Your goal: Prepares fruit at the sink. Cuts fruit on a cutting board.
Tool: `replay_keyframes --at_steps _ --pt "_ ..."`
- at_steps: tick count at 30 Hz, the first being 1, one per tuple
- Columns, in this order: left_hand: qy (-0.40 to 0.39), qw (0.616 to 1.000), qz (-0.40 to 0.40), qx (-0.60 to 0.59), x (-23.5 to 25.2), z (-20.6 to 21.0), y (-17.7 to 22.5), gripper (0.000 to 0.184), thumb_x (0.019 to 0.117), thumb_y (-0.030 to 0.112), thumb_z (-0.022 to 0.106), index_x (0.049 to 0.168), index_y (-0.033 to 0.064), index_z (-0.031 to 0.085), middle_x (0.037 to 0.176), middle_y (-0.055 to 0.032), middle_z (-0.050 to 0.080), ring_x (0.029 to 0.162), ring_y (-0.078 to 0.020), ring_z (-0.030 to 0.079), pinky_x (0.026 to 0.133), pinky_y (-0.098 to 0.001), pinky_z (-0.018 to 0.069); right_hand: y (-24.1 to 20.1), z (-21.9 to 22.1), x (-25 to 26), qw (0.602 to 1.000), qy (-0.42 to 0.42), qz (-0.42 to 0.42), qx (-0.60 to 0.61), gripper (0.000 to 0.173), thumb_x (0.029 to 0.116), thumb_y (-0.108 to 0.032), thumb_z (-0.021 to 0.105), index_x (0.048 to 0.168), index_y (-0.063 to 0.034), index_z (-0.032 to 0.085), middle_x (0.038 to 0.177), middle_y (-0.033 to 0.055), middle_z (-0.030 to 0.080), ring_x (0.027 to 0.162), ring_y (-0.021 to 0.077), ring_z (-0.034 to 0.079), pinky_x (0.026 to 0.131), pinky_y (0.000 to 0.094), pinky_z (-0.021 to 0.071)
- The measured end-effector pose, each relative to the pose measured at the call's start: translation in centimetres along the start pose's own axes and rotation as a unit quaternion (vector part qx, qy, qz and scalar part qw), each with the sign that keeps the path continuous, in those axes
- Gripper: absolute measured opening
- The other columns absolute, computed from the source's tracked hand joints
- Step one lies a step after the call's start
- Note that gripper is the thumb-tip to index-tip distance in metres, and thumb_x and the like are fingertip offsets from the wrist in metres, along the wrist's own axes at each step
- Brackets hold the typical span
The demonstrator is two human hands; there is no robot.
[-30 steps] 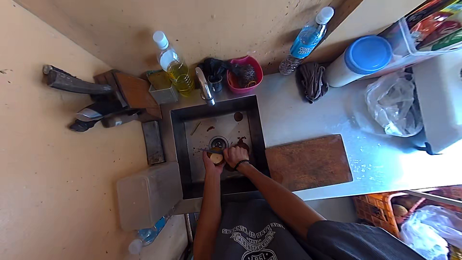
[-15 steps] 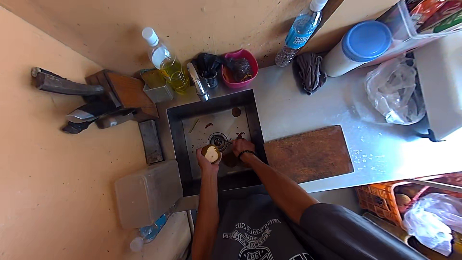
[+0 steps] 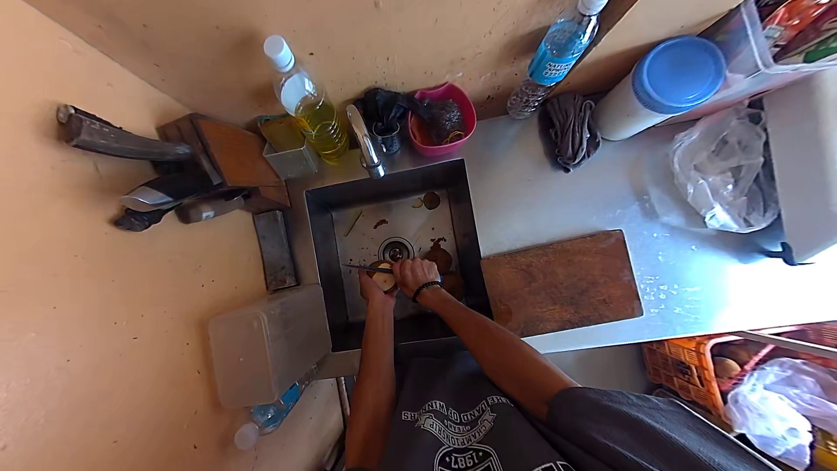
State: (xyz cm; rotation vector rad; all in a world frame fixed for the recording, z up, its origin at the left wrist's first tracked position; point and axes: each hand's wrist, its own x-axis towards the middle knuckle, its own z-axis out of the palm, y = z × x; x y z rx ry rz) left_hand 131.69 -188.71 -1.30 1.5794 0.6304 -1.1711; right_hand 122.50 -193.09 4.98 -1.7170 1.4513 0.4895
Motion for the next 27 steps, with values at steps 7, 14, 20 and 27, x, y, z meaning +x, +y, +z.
replay_keyframes --at_steps 7,14,20,27 --pt "-0.067 0.997 0.036 0.026 -3.3 -0.5 1.9 0.054 0.1012 0.047 0.053 0.14 0.0094 0.05 0.134 -0.0238 0.054 0.113 -0.0406 0.059 0.088 -0.0595 0.0527 5.7 0.9 2.5 0.99 0.002 0.119 0.073 0.04 0.108 -0.031 0.043 0.121 -0.0038 0.069 0.123 0.0233 0.068 0.118 0.0416 0.065 0.095 0.0616 0.0516" --pt "-0.038 0.999 0.0 0.03 -0.8 -0.2 0.8 0.062 0.0999 0.057 0.05 0.142 0.0115 0.049 0.138 -0.0217 0.053 0.12 -0.039 0.057 0.092 -0.0601 0.0507 0.0 -0.8 -0.4 0.999 -0.011 0.036 0.034 0.052 0.1107 -0.037 0.031 0.109 -0.0033 0.07 0.109 0.0209 0.072 0.109 0.0386 0.069 0.084 0.0588 0.0539" --pt "-0.032 0.998 0.034 0.034 -0.1 -0.4 -0.2 0.057 0.1016 0.055 0.047 0.134 0.0079 0.054 0.126 -0.0215 0.059 0.108 -0.0372 0.061 0.084 -0.0575 0.0534 0.3 0.0 -0.4 0.999 -0.014 0.024 0.042 0.056 0.1104 -0.039 0.028 0.107 -0.0025 0.071 0.11 0.0218 0.072 0.111 0.0392 0.068 0.088 0.0592 0.0527" --pt "-0.114 0.991 0.073 0.018 -3.7 -0.5 2.5 0.047 0.1052 0.044 0.045 0.135 0.0086 0.051 0.121 -0.0215 0.059 0.099 -0.0358 0.063 0.082 -0.053 0.0552 5.9 1.5 2.4 0.99 -0.023 0.117 0.073 0.036 0.1069 -0.03 0.046 0.125 -0.0074 0.068 0.126 0.0203 0.068 0.122 0.0394 0.063 0.098 0.0606 0.0501"
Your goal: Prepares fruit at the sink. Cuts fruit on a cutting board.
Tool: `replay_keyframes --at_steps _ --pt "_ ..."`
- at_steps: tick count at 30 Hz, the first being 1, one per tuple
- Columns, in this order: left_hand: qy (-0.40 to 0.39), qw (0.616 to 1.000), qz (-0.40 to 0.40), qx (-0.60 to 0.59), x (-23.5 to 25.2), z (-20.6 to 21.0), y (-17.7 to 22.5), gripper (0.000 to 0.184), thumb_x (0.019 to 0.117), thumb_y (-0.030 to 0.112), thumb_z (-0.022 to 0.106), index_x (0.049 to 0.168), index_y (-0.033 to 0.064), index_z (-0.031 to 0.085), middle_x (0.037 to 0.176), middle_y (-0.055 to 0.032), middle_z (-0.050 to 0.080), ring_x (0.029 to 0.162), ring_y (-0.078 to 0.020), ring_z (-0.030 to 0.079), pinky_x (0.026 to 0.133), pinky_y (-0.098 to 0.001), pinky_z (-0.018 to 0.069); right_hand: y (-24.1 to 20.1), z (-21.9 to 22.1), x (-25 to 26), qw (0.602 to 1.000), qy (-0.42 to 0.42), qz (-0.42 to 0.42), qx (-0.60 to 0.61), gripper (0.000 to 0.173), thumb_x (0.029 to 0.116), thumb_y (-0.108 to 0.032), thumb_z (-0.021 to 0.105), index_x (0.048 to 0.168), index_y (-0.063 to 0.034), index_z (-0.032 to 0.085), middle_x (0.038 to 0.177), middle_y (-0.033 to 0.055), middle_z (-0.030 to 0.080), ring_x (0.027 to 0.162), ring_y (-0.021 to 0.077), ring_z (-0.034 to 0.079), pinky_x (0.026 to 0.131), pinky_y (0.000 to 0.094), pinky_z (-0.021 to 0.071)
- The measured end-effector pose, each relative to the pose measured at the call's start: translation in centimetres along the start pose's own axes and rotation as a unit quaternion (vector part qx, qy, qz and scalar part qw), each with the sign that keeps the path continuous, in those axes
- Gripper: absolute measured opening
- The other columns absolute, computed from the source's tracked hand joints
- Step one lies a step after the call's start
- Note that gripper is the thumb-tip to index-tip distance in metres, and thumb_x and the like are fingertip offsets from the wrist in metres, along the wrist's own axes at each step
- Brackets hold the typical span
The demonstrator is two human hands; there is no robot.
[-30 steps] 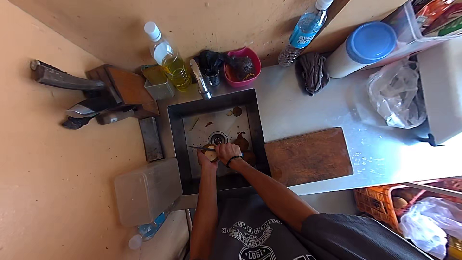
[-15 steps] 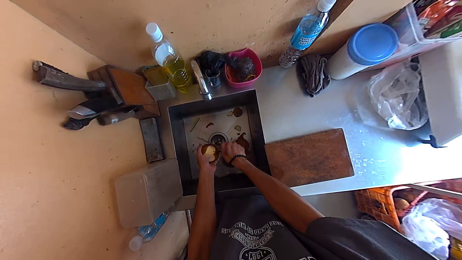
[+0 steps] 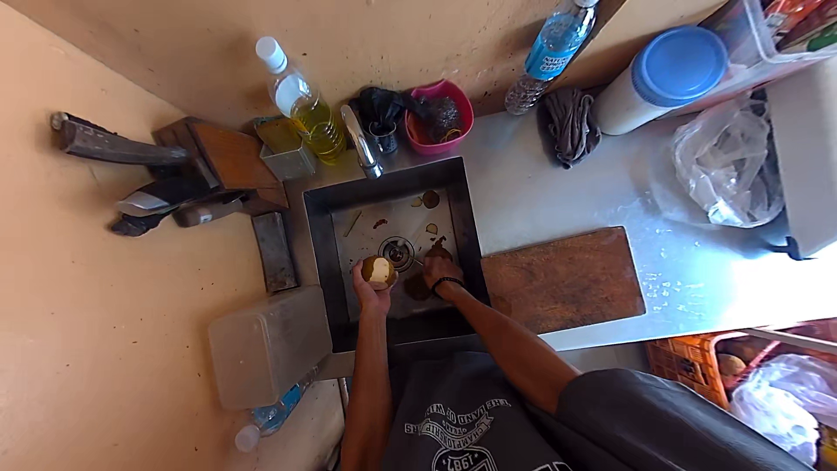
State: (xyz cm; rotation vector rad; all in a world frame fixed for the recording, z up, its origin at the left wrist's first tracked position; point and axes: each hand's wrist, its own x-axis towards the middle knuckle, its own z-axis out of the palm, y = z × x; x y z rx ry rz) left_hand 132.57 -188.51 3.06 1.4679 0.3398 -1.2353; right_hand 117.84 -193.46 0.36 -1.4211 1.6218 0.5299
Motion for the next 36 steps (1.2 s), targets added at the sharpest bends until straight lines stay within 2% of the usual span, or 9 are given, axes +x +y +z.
replay_keyframes --at_steps 4,9,13,17,19,23,27,31,36 --pt "0.011 0.999 -0.036 -0.027 1.9 -0.8 -0.4 0.056 0.101 0.049 0.055 0.142 0.0111 0.049 0.134 -0.0227 0.056 0.113 -0.0398 0.061 0.089 -0.0571 0.0549 -3.4 -1.8 -3.2 0.999 -0.003 -0.046 0.002 0.053 0.111 -0.037 0.029 0.116 -0.004 0.07 0.119 0.0206 0.071 0.118 0.0369 0.066 0.095 0.0574 0.0514" --pt "0.019 0.999 -0.025 -0.02 2.0 -0.1 -1.5 0.052 0.104 0.05 0.045 0.136 0.01 0.053 0.127 -0.0206 0.059 0.108 -0.0354 0.062 0.087 -0.0546 0.0535 -5.5 -1.6 -4.7 0.995 0.008 -0.097 -0.036 0.054 0.1107 -0.038 0.029 0.107 -0.003 0.07 0.11 0.0209 0.072 0.11 0.0386 0.069 0.087 0.0585 0.0535" --pt "0.029 0.999 0.013 0.001 2.3 -0.3 -2.1 0.044 0.1049 0.043 0.045 0.127 0.0067 0.057 0.118 -0.0204 0.062 0.102 -0.0351 0.063 0.083 -0.0549 0.0543 -5.2 -1.0 -4.1 0.996 0.016 -0.085 -0.033 0.057 0.1104 -0.04 0.028 0.106 -0.0025 0.07 0.11 0.0216 0.072 0.11 0.0391 0.068 0.086 0.0589 0.0526" --pt "-0.024 0.999 0.043 -0.001 -0.1 0.3 -0.3 0.042 0.1061 0.039 0.044 0.129 0.0059 0.053 0.115 -0.02 0.059 0.096 -0.0332 0.063 0.079 -0.052 0.0556 -0.7 0.1 0.2 1.0 -0.022 -0.011 -0.009 0.038 0.1069 -0.028 0.045 0.13 -0.0072 0.066 0.13 0.0222 0.066 0.123 0.0421 0.062 0.098 0.0642 0.049" --pt "-0.046 0.998 0.025 -0.026 -0.1 0.1 0.6 0.048 0.1047 0.045 0.044 0.137 0.0091 0.048 0.124 -0.02 0.057 0.104 -0.0347 0.061 0.085 -0.0537 0.0543 -0.3 -0.2 -0.6 1.0 -0.028 0.002 0.013 0.04 0.1088 -0.026 0.042 0.136 -0.0048 0.062 0.135 0.0227 0.063 0.128 0.0409 0.059 0.104 0.0602 0.0472" --pt "-0.026 0.998 0.01 -0.051 2.1 -0.5 0.0 0.053 0.1043 0.048 0.047 0.143 0.0122 0.047 0.134 -0.0213 0.055 0.112 -0.0386 0.061 0.089 -0.0565 0.0544 -3.9 -1.8 -3.0 0.998 -0.024 -0.037 0.042 0.051 0.1119 -0.035 0.029 0.122 -0.0032 0.068 0.125 0.0221 0.068 0.122 0.0379 0.064 0.099 0.0572 0.05" --pt "-0.011 0.999 -0.009 -0.038 2.2 -0.5 -1.2 0.058 0.1034 0.056 0.042 0.143 0.0135 0.047 0.135 -0.019 0.056 0.115 -0.0352 0.06 0.091 -0.0549 0.0524 -6.1 -2.0 -4.7 0.997 -0.004 -0.083 0.006 0.053 0.1109 -0.037 0.03 0.108 -0.0016 0.069 0.111 0.0221 0.071 0.111 0.0393 0.068 0.087 0.0599 0.0533" --pt "0.0 1.0 -0.002 -0.021 2.5 -0.7 -1.8 0.058 0.1037 0.057 0.04 0.139 0.0125 0.05 0.132 -0.0186 0.057 0.113 -0.0343 0.06 0.089 -0.0535 0.0526 -6.0 -1.4 -4.8 0.994 0.009 -0.108 -0.036 0.052 0.1109 -0.037 0.028 0.12 -0.0041 0.067 0.111 0.0222 0.072 0.11 0.0406 0.069 0.086 0.0598 0.0533" --pt "0.018 0.999 0.033 -0.011 2.4 -0.6 -2.3 0.047 0.1067 0.045 0.042 0.133 0.0078 0.054 0.123 -0.0203 0.06 0.105 -0.0348 0.062 0.084 -0.0543 0.0541 -4.7 -0.6 -3.6 0.996 0.018 -0.087 -0.024 0.051 0.1099 -0.036 0.031 0.11 -0.0035 0.07 0.111 0.0215 0.072 0.11 0.0396 0.069 0.086 0.0592 0.053"
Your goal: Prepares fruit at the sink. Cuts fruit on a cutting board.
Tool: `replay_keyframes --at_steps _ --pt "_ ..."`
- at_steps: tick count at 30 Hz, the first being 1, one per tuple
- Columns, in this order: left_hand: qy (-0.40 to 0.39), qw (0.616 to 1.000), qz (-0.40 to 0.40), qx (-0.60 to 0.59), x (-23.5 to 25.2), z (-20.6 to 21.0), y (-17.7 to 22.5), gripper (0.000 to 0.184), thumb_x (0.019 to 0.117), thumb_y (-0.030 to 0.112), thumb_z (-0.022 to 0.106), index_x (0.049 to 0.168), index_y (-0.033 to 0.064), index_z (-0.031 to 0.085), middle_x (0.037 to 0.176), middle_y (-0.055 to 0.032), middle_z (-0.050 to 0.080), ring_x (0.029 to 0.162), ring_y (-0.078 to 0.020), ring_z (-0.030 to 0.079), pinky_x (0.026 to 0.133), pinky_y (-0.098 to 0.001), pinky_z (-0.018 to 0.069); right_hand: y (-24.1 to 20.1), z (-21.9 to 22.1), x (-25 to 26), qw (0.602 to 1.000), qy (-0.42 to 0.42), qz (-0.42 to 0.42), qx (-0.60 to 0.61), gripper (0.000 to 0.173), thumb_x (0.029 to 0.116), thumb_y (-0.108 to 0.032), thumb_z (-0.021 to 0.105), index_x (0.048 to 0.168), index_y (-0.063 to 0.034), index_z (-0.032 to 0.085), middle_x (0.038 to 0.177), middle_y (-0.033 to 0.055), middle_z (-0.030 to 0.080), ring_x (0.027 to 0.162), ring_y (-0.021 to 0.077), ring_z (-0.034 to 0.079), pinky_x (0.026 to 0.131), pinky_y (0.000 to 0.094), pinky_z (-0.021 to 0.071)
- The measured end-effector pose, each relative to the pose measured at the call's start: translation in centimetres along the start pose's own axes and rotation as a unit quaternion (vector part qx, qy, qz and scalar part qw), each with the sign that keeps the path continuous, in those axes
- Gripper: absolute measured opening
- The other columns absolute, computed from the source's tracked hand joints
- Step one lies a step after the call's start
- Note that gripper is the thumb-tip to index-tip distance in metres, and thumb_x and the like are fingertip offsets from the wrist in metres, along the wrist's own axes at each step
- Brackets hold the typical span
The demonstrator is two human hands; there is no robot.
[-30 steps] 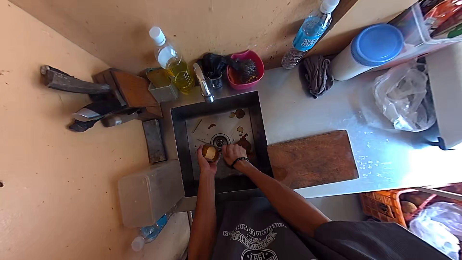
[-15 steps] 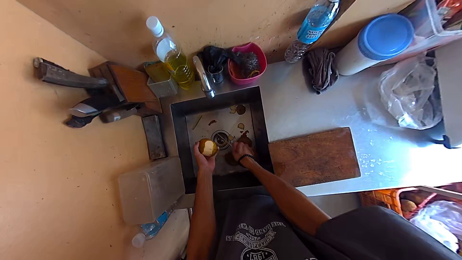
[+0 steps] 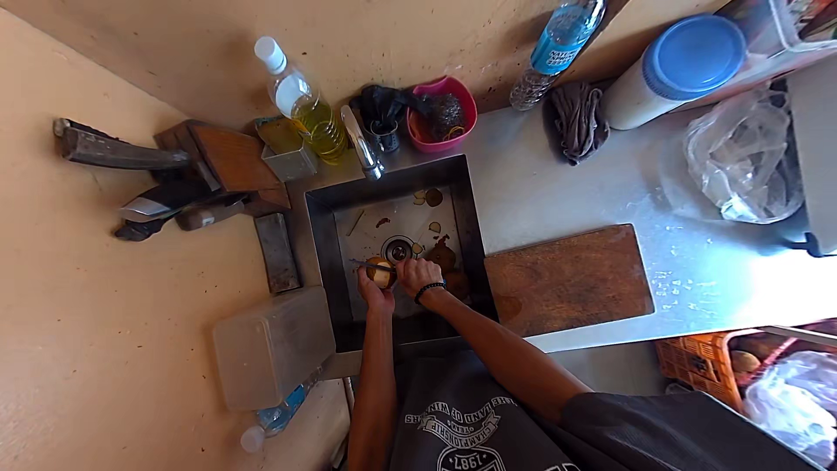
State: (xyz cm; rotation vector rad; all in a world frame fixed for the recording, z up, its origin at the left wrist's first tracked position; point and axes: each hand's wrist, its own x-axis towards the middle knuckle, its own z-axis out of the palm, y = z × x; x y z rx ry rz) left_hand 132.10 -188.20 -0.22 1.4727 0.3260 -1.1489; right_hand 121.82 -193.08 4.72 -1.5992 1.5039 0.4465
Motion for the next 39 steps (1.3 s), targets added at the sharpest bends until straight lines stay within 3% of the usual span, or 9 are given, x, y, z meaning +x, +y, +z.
replay_keyframes --at_steps 4,12,16,20,26,31,33,35,39 --pt "-0.032 0.999 0.023 -0.012 -2.5 0.7 2.3 0.046 0.1089 0.043 0.037 0.134 0.007 0.051 0.116 -0.0203 0.06 0.094 -0.0331 0.064 0.077 -0.0503 0.057 5.2 0.8 3.4 0.997 -0.052 0.059 0.025 0.036 0.1063 -0.026 0.048 0.13 -0.0054 0.066 0.133 0.0228 0.064 0.127 0.0419 0.059 0.102 0.063 0.0473" --pt "-0.056 0.996 -0.017 -0.066 -1.3 0.0 1.3 0.059 0.1039 0.054 0.044 0.145 0.0114 0.044 0.137 -0.0199 0.054 0.12 -0.0357 0.058 0.096 -0.0553 0.0518 -0.9 -1.7 -1.6 0.999 -0.023 0.004 0.031 0.056 0.1114 -0.039 0.026 0.117 -0.0025 0.068 0.116 0.0213 0.071 0.115 0.0383 0.067 0.091 0.0587 0.0525" --pt "-0.053 0.997 -0.019 -0.05 -1.1 0.1 0.5 0.056 0.1028 0.057 0.042 0.137 0.0134 0.05 0.126 -0.0159 0.06 0.109 -0.0291 0.062 0.088 -0.0481 0.0541 -1.6 -1.4 -2.6 0.999 -0.029 -0.016 0.002 0.056 0.1114 -0.037 0.024 0.12 -0.0017 0.066 0.118 0.0217 0.07 0.117 0.0386 0.067 0.092 0.0589 0.0515" --pt "-0.047 0.996 -0.028 -0.074 -0.9 -0.1 -0.1 0.056 0.1036 0.056 0.04 0.138 0.0127 0.049 0.128 -0.0163 0.059 0.111 -0.0299 0.061 0.091 -0.0502 0.0531 -1.1 -0.9 -2.9 0.999 -0.005 -0.033 0.001 0.056 0.1103 -0.036 0.024 0.112 -0.0016 0.068 0.113 0.0212 0.072 0.114 0.039 0.068 0.09 0.0587 0.0518" --pt "-0.033 0.996 -0.021 -0.076 -0.8 0.3 -0.1 0.056 0.1039 0.055 0.037 0.139 0.0124 0.048 0.13 -0.0181 0.057 0.112 -0.0316 0.06 0.09 -0.0507 0.0527 -1.0 -1.0 -2.6 0.999 -0.02 -0.022 -0.016 0.058 0.1104 -0.035 0.022 0.115 -0.0011 0.068 0.117 0.0213 0.071 0.117 0.0374 0.067 0.091 0.0571 0.0515" --pt "-0.016 0.995 0.014 0.094 -2.2 0.2 0.1 0.053 0.1083 0.044 0.042 0.147 0.0067 0.041 0.14 -0.0226 0.052 0.119 -0.0365 0.057 0.094 -0.0558 0.0522 2.0 -4.0 -6.3 0.997 -0.004 -0.015 0.08 0.066 0.1102 -0.048 0.016 0.126 -0.0082 0.065 0.116 0.0194 0.072 0.115 0.0388 0.067 0.092 0.0625 0.0502" --pt "-0.05 0.97 0.085 0.221 -4.3 0.7 -0.3 0.048 0.1063 0.031 0.054 0.14 -0.0022 0.045 0.128 -0.0276 0.058 0.11 -0.037 0.062 0.09 -0.0543 0.0552 6.6 -6.0 -8.4 0.994 0.035 0.023 0.101 0.06 0.1076 -0.056 0.026 0.137 -0.0142 0.057 0.11 0.0164 0.073 0.106 0.0378 0.07 0.088 0.0623 0.0523" --pt "-0.143 0.917 0.154 0.34 -7.7 2.3 -0.3 0.052 0.0973 0.023 0.067 0.136 -0.0062 0.049 0.122 -0.0259 0.062 0.109 -0.033 0.063 0.093 -0.0496 0.0545 12.8 -7.7 -9.6 0.985 0.109 0.07 0.117 0.053 0.1055 -0.049 0.043 0.144 -0.0136 0.051 0.114 0.0183 0.071 0.106 0.0389 0.07 0.09 0.0619 0.0536" --pt "-0.356 0.718 0.322 0.504 -14.1 6.7 -4.1 0.066 0.0762 0.036 0.086 0.126 -0.0018 0.063 0.127 -0.0211 0.062 0.122 -0.0327 0.059 0.105 -0.0466 0.0495 23.9 -7.9 -11.4 0.939 0.304 0.128 0.096 0.037 0.104 -0.018 0.055 0.135 0.0014 0.059 0.135 0.0333 0.057 0.122 0.0509 0.059 0.099 0.0644 0.0508"
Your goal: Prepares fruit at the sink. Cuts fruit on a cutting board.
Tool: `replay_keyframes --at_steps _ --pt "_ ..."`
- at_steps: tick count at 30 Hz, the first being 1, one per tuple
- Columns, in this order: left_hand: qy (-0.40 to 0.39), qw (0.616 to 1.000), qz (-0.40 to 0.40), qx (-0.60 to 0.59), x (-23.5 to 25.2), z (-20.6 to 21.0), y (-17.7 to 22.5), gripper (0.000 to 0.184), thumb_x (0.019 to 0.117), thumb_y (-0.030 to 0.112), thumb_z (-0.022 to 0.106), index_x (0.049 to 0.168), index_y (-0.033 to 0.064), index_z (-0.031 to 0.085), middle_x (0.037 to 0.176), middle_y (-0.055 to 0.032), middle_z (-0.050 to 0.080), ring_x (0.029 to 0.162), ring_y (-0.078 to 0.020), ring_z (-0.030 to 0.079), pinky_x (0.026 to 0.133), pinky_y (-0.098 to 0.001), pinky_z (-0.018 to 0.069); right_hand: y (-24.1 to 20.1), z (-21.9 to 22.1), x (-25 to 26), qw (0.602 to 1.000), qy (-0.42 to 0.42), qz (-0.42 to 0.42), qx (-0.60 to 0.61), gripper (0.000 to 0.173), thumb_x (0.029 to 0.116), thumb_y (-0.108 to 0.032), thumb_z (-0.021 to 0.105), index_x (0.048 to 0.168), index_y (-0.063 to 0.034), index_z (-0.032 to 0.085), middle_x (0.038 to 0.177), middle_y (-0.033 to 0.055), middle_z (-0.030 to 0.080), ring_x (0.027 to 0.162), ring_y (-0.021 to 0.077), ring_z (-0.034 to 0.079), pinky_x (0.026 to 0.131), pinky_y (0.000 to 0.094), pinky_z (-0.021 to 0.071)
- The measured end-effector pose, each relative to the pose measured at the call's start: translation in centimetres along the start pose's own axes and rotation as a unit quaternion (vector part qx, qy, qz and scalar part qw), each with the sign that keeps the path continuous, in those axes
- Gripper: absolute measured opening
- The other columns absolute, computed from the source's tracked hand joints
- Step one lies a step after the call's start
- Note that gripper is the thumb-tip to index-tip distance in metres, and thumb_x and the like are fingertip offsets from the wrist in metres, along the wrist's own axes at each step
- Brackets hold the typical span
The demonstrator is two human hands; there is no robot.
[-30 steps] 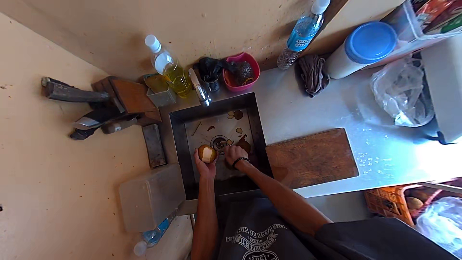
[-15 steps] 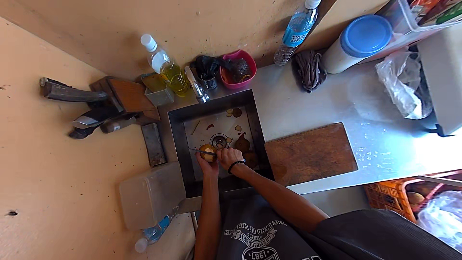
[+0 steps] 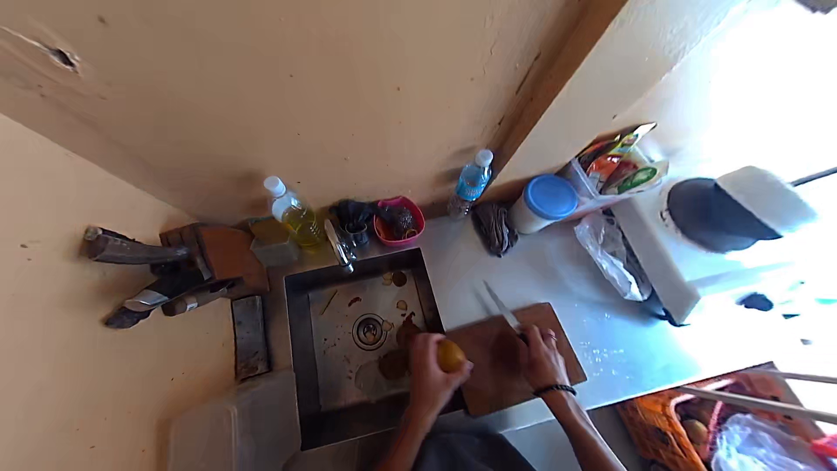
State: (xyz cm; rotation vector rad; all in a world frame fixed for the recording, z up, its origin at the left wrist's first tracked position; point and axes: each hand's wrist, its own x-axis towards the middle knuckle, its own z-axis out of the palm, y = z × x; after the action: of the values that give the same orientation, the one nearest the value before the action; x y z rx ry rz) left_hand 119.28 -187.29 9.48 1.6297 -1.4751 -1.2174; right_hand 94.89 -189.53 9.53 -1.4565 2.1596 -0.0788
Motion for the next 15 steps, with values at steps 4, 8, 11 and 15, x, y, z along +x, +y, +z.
replay_keyframes --at_steps 4,8,11,15 --pt "-0.146 0.954 0.202 0.167 1.3 7.2 1.0 0.06 0.0775 0.039 0.085 0.128 0.0119 0.069 0.134 -0.0159 0.062 0.132 -0.0365 0.051 0.112 -0.047 0.0422 4.7 0.6 0.7 0.997 0.07 -0.012 -0.008 0.03 0.102 -0.013 0.06 0.128 0.0017 0.065 0.128 0.0331 0.062 0.12 0.0519 0.06 0.1 0.0656 0.0491" --pt "-0.195 0.913 0.242 0.264 1.0 9.0 1.4 0.063 0.0795 0.043 0.082 0.136 0.0202 0.065 0.144 -0.0165 0.056 0.137 -0.0395 0.047 0.108 -0.0588 0.04 4.8 1.3 0.6 0.994 0.097 -0.035 -0.025 0.024 0.0979 -0.014 0.068 0.118 -0.002 0.072 0.121 0.0273 0.067 0.121 0.0466 0.061 0.106 0.0618 0.0457" --pt "-0.212 0.925 0.197 0.246 0.9 6.1 2.9 0.073 0.0838 0.063 0.071 0.144 0.0246 0.058 0.151 -0.0158 0.049 0.142 -0.0386 0.041 0.11 -0.0625 0.0356 4.2 1.0 0.6 0.997 0.079 -0.004 -0.009 0.028 0.0989 -0.018 0.067 0.121 -0.003 0.071 0.124 0.0283 0.065 0.123 0.0469 0.059 0.106 0.0617 0.0448" --pt "-0.237 0.963 0.082 -0.099 1.2 -4.4 3.1 0.051 0.0976 0.037 0.064 0.137 0.0039 0.06 0.138 -0.0121 0.06 0.128 -0.023 0.056 0.109 -0.0417 0.0455 2.0 -1.3 0.4 0.992 0.118 -0.02 0.03 0.03 0.0997 -0.023 0.064 0.119 -0.0021 0.072 0.123 0.0312 0.064 0.121 0.0507 0.059 0.102 0.0649 0.0461"
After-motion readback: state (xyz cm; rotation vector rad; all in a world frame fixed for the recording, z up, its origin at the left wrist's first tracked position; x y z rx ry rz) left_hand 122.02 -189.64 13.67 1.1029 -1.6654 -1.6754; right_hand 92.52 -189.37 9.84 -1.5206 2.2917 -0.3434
